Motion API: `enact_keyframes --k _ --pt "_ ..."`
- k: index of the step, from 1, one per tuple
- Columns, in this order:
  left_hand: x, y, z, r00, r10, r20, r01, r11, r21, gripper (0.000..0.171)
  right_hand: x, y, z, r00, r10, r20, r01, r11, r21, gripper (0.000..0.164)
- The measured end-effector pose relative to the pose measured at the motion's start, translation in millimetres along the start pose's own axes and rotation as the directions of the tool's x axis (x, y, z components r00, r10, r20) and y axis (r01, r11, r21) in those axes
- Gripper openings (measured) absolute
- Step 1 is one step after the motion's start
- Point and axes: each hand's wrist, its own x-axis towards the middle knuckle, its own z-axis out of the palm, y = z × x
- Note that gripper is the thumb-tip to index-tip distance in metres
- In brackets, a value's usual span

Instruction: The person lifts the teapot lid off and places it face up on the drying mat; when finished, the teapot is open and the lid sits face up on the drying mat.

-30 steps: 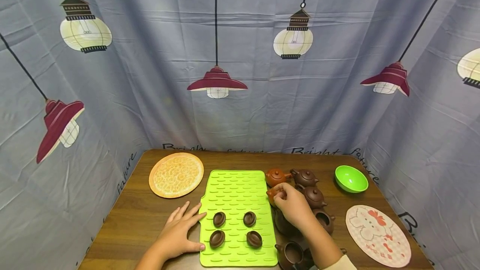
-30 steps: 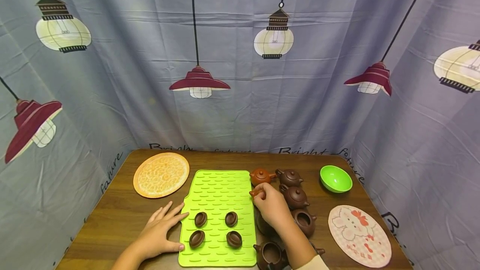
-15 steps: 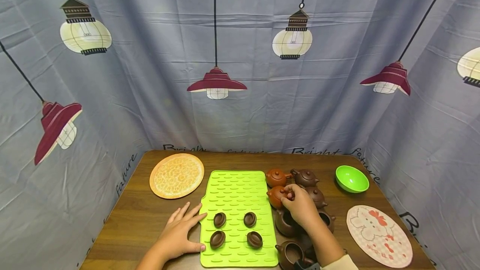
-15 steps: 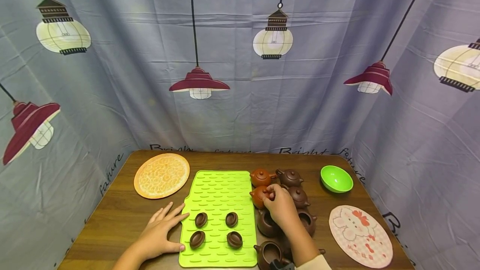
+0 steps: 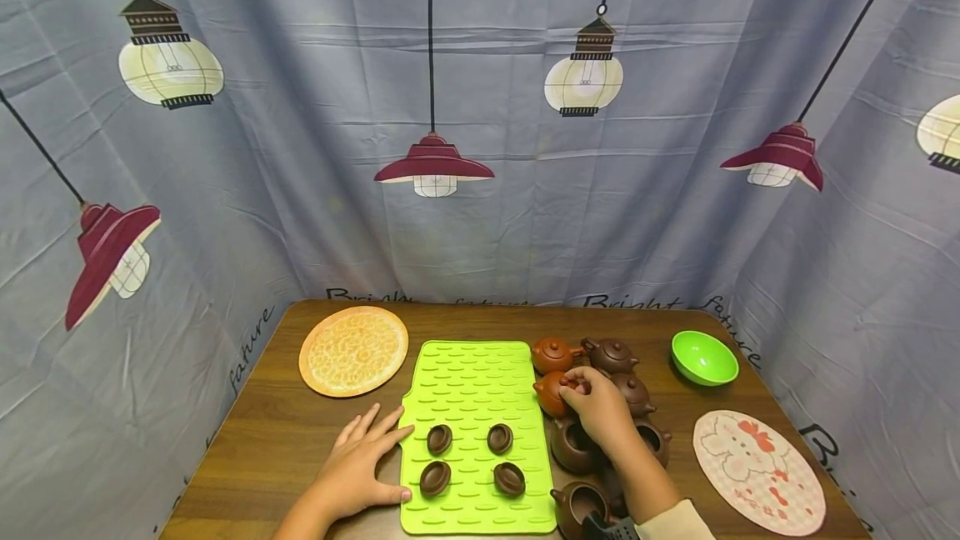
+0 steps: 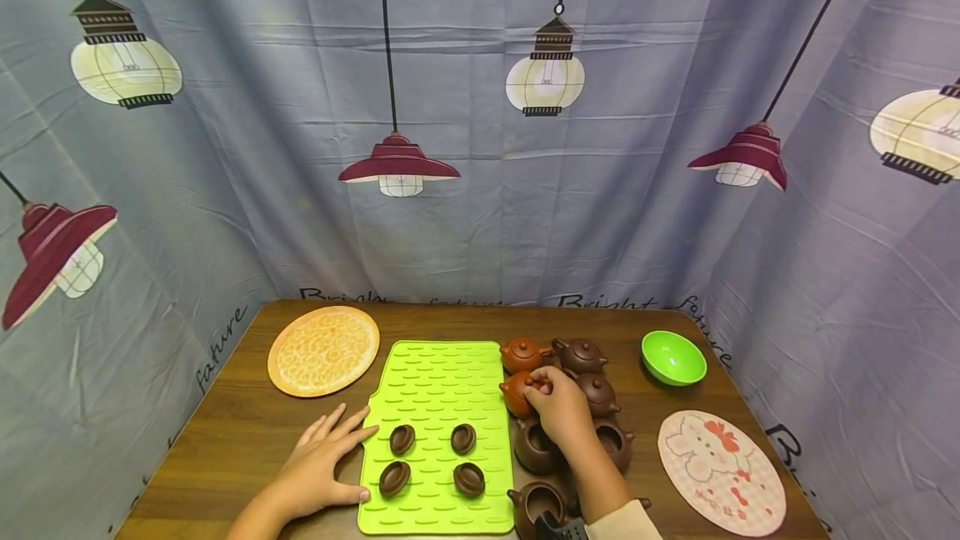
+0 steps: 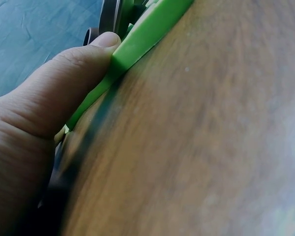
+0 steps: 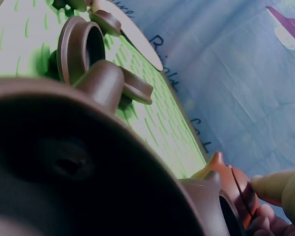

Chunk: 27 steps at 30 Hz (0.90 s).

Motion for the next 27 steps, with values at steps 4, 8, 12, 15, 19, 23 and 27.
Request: enact_keyframes --k 4,8,12,15,19,23,27 --pt "0.1 1.6 -0.9 1.000 0.008 -0.010 -0.008 1.000 0.009 0.102 2.9 -1.0 0.0 1.000 0.006 -0.013 -0.006 1.000 -0.002 0.015" --pt "0.2 2.2 -0.8 1.000 0.010 -0.012 -0.009 1.000 0.007 0.101 3.0 -3.5 -1.5 1.000 0.003 -0.015 -0.003 1.000 -0.015 0.012" --pt "-0.4 2.5 -0.6 1.000 0.015 -0.021 -0.015 1.000 0.001 0.100 0.1 -6.8 -4.1 1.000 0.025 0.002 -0.025 0.999 0.028 0.013" --pt "-0.7 1.7 -0.1 1.000 0.014 -0.024 -0.014 1.000 0.000 0.100 -2.4 -9.5 -6.3 0.997 0.059 0.042 -0.065 0.989 0.134 0.014" --pt "-0.7 0.4 0.5 1.000 0.008 -0.019 -0.008 1.000 0.000 0.100 -5.4 -12.1 -8.6 0.993 0.086 0.086 -0.107 0.952 0.288 0.015" --pt "-0.9 1.2 -0.1 1.000 0.008 -0.022 -0.008 1.000 0.003 0.100 -7.1 -12.6 -9.0 0.987 0.094 0.133 -0.144 0.886 0.440 0.019" --pt "-0.9 2.6 -0.9 1.000 0.000 -0.012 0.000 1.000 0.008 0.100 -8.0 -12.3 -8.0 0.971 0.064 0.232 -0.206 0.718 0.665 0.022"
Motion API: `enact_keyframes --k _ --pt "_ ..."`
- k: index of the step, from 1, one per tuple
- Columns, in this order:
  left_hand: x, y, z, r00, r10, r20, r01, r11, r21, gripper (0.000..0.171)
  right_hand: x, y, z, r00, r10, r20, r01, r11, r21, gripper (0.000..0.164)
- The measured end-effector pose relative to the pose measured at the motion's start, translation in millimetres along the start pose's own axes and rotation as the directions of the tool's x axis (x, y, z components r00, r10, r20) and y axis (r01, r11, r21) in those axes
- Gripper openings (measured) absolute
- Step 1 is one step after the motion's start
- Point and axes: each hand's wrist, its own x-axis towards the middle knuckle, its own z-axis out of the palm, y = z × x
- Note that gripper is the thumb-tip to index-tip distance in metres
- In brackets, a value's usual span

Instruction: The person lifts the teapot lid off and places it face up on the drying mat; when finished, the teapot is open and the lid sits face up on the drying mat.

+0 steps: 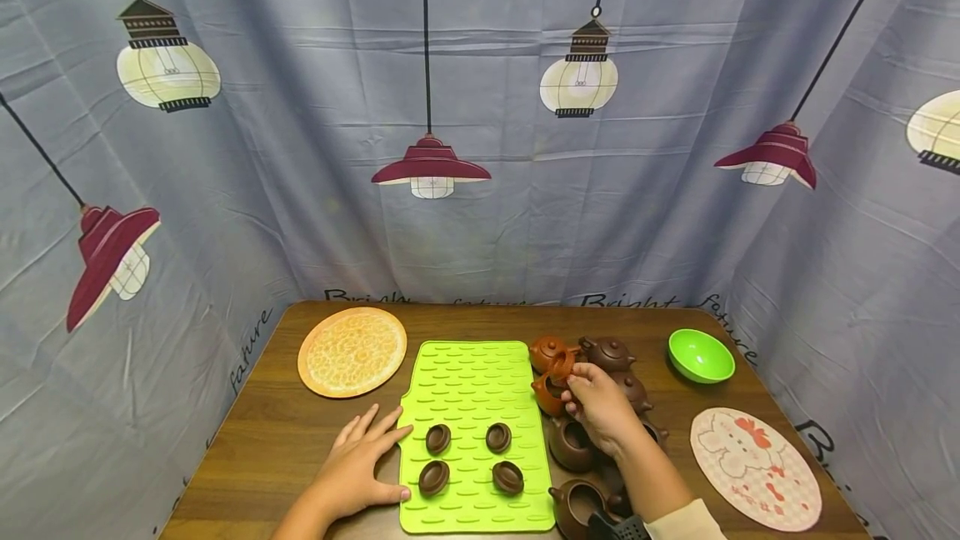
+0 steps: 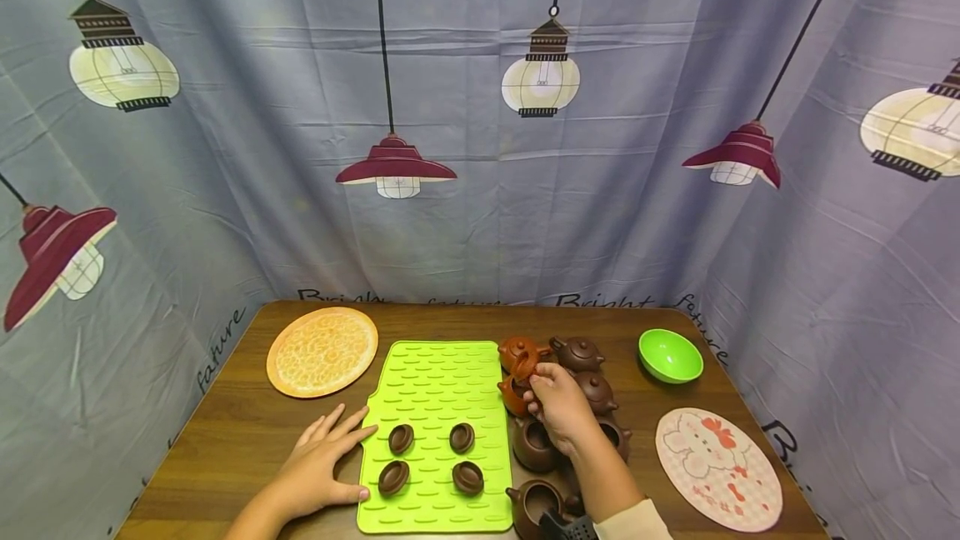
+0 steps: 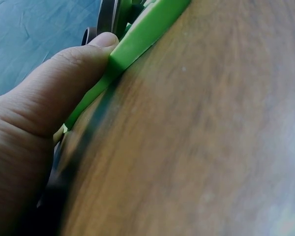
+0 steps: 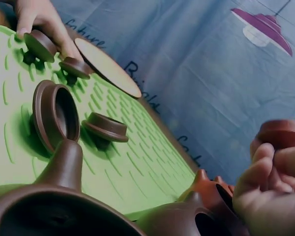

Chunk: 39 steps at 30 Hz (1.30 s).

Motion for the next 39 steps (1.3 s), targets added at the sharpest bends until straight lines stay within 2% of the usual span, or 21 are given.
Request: enact_keyframes --k 3,7,11,17,28,34,39 --pt "-0.3 0.6 -1.1 1.000 -0.005 0.004 0.005 1.000 -0.004 0.100 0.3 1.1 1.1 0.995 -0.007 0.098 -0.010 0.984 0.179 0.029" --pt "-0.5 1.1 -2.9 1.000 -0.004 0.001 0.004 1.000 -0.007 0.101 -0.3 3.0 2.6 0.982 -0.032 0.188 -0.017 0.967 0.255 0.041" --pt "-0.1 0.5 -3.4 1.000 0.000 0.006 0.000 1.000 -0.001 0.101 -0.8 5.3 7.2 0.974 -0.021 0.224 -0.032 0.972 0.231 0.046" --pt "-0.9 0.2 -3.9 1.000 0.002 -0.004 -0.002 1.000 -0.004 0.101 -0.4 3.3 22.9 0.965 -0.017 0.260 -0.033 0.982 0.187 0.043" --pt "0.0 -2.9 -2.3 1.000 -0.003 0.019 0.004 1.000 -0.009 0.101 4.4 -5.7 57.3 0.908 -0.008 0.420 -0.057 0.988 0.142 0.051" --pt "-0.3 -1.8 -2.6 1.000 0.024 -0.011 -0.024 1.000 -0.009 0.099 5.6 -4.7 77.6 0.886 0.017 0.464 -0.102 0.982 0.159 0.050" --pt "0.3 -1.6 -2.4 1.000 0.015 0.000 -0.015 1.000 -0.025 0.099 5.8 -4.3 91.7 0.870 0.036 0.492 -0.128 0.980 0.154 0.054"
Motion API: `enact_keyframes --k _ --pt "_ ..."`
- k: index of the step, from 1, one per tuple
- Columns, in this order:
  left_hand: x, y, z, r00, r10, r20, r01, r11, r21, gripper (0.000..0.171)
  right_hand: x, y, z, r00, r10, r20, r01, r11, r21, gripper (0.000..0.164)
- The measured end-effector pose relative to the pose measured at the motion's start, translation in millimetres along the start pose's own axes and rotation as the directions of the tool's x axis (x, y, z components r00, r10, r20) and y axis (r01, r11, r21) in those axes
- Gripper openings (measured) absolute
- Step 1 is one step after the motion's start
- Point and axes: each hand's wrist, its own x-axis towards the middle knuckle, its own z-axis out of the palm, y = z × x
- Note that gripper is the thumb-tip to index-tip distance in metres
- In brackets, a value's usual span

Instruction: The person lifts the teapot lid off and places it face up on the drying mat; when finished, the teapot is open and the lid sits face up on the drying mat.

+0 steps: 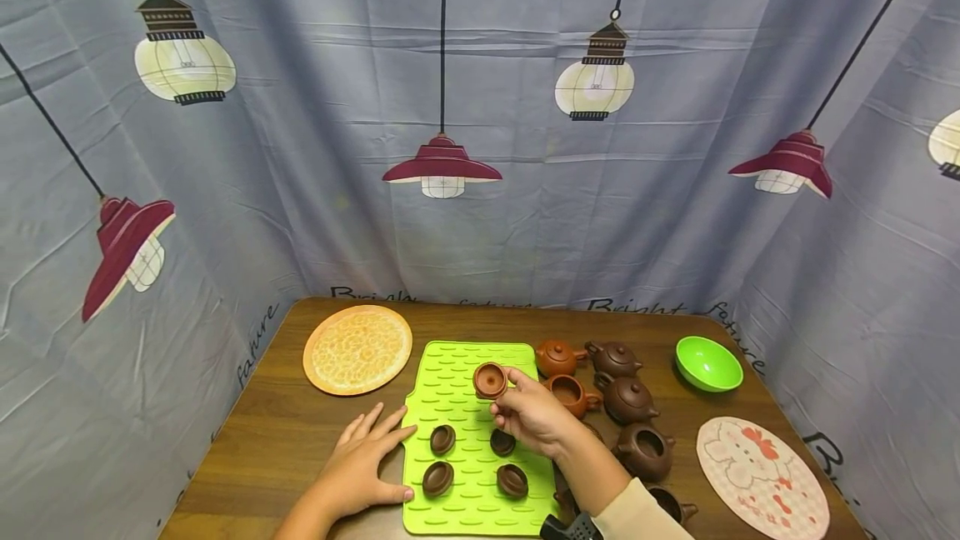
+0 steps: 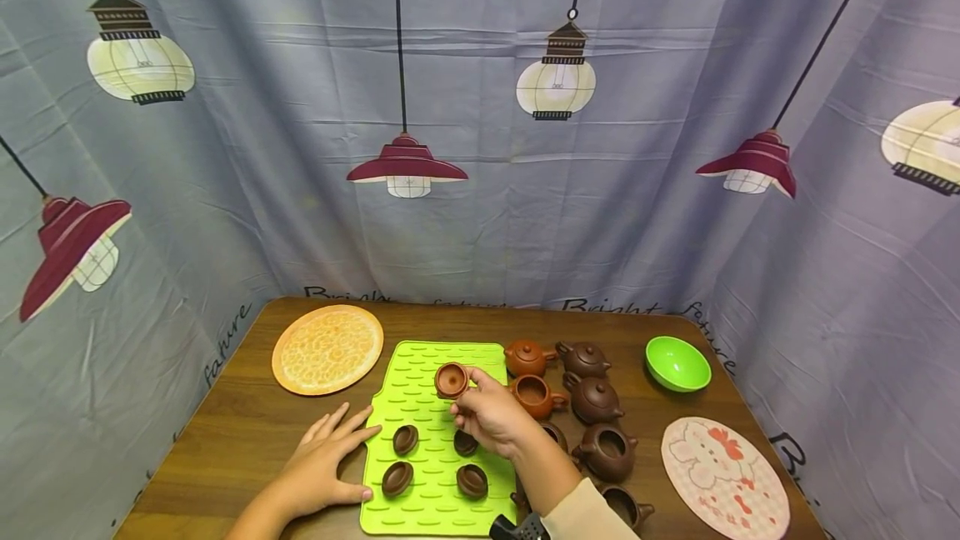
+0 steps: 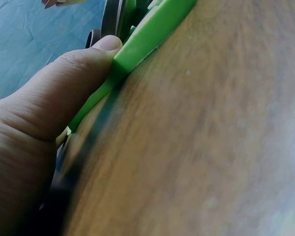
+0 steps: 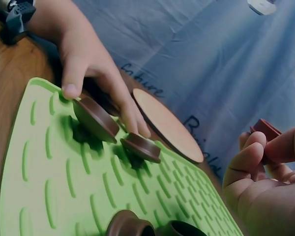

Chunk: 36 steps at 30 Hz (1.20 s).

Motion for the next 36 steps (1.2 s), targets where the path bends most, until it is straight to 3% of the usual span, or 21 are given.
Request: enact_keyframes --k 10,18,25,36 --pt "0.2 -0.3 -1.7 1.000 -0.003 0.002 0.003 1.000 0.030 0.098 13.2 6.2 14.6 0.999 0.042 -0.001 -0.042 0.999 -0.001 0.050" --pt "0.0 0.4 -1.4 1.000 0.000 0.000 0.000 0.999 0.040 0.098 33.8 11.0 26.2 0.991 0.111 -0.076 -0.115 0.992 -0.056 0.040" --pt "-0.7 -0.1 -0.3 1.000 0.003 -0.010 -0.002 0.999 0.038 0.097 48.0 20.5 35.7 0.971 0.186 -0.153 -0.204 0.972 -0.117 0.024" --pt "0.3 -1.8 1.2 1.000 0.001 -0.007 0.000 0.999 0.042 0.097 57.0 29.4 48.6 0.954 0.214 -0.209 -0.244 0.961 -0.133 0.024"
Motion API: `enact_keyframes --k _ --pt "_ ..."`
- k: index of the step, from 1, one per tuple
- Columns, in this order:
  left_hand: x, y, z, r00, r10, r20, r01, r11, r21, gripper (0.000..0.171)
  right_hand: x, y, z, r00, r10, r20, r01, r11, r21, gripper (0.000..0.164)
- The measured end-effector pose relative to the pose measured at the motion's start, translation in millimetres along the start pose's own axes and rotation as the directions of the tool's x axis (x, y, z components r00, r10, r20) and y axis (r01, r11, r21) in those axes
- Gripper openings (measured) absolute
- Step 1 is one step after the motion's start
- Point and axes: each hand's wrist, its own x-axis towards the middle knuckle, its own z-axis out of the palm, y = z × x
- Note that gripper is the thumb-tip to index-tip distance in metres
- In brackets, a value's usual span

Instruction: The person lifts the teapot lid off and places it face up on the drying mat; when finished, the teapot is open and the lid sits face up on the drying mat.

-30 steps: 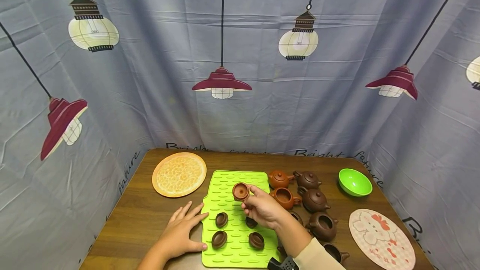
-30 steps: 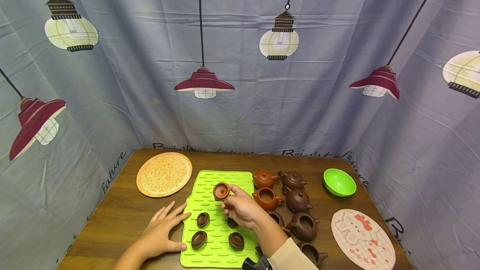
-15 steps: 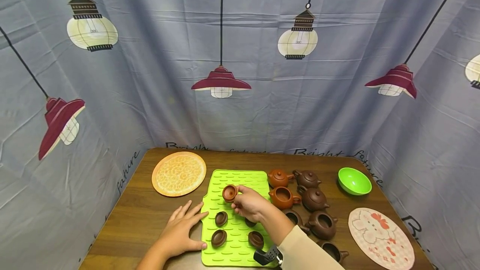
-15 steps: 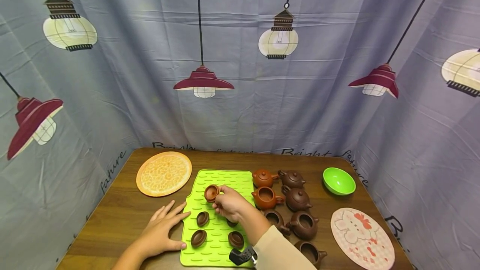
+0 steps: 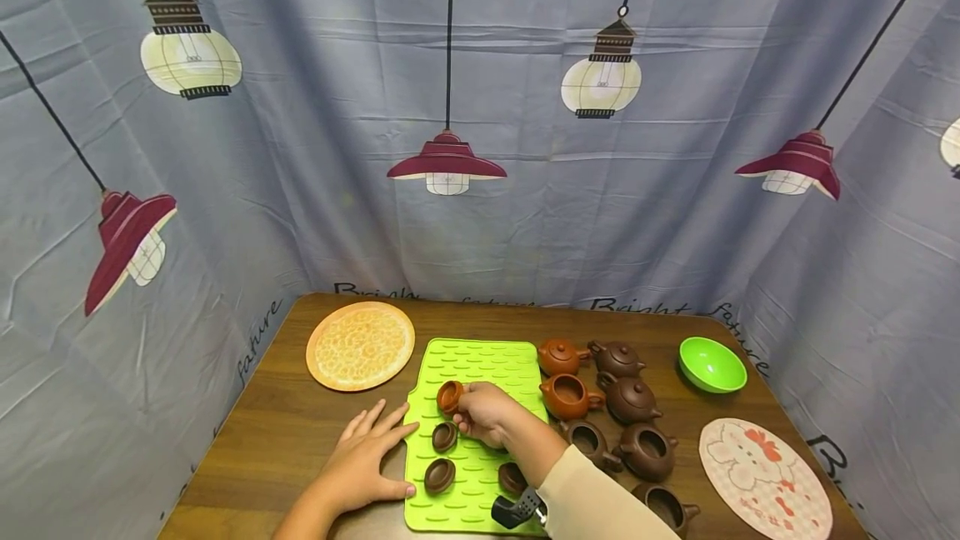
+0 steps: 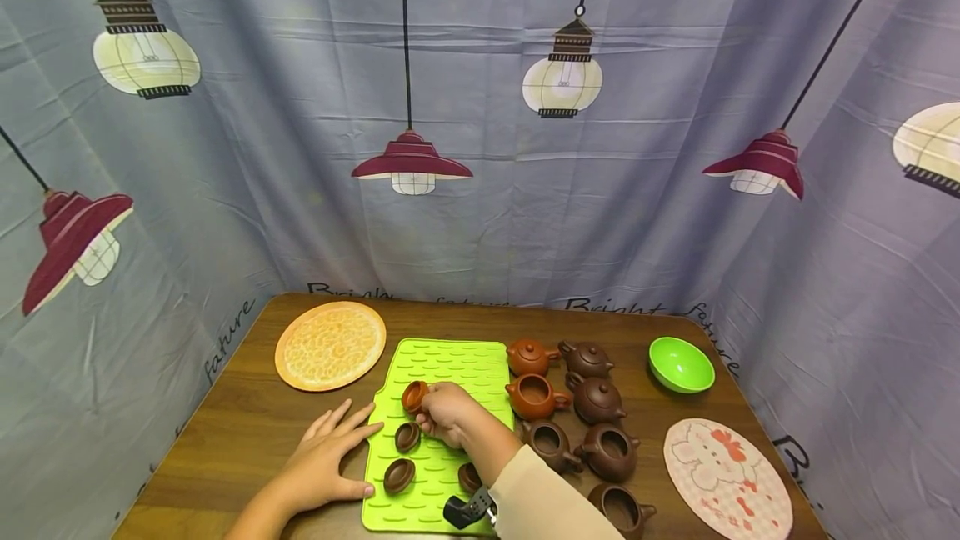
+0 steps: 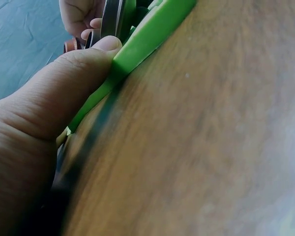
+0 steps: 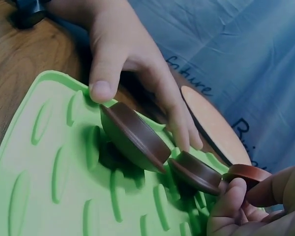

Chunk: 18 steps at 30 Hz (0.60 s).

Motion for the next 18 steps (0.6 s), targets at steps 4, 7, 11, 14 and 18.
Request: enact_keyframes --k 4,7,11,14,18 --pt "0.5 -0.8 0.4 1.000 0.000 -0.006 0.000 1.000 0.002 0.097 1.9 -2.0 1.8 1.000 0.008 -0.014 -0.008 1.000 -0.030 0.026" --pt "1.4 -1.7 1.3 1.000 -0.006 -0.001 0.006 1.000 -0.002 0.097 3.7 -2.3 2.2 0.999 0.022 -0.030 -0.024 0.998 -0.050 0.028" --pt "2.1 -2.1 2.2 1.000 -0.011 0.011 0.011 1.000 -0.010 0.097 5.7 0.0 2.2 0.998 0.034 -0.061 -0.038 0.997 -0.061 0.026" --pt "2.1 -2.8 3.2 1.000 -0.010 0.014 0.010 1.000 -0.009 0.097 6.9 2.1 3.5 0.996 0.029 -0.084 -0.035 0.996 -0.079 0.023" --pt "1.7 -3.8 4.6 1.000 -0.014 0.014 0.014 1.000 -0.007 0.097 9.2 4.3 6.6 0.992 0.006 -0.125 -0.020 0.993 -0.115 0.017"
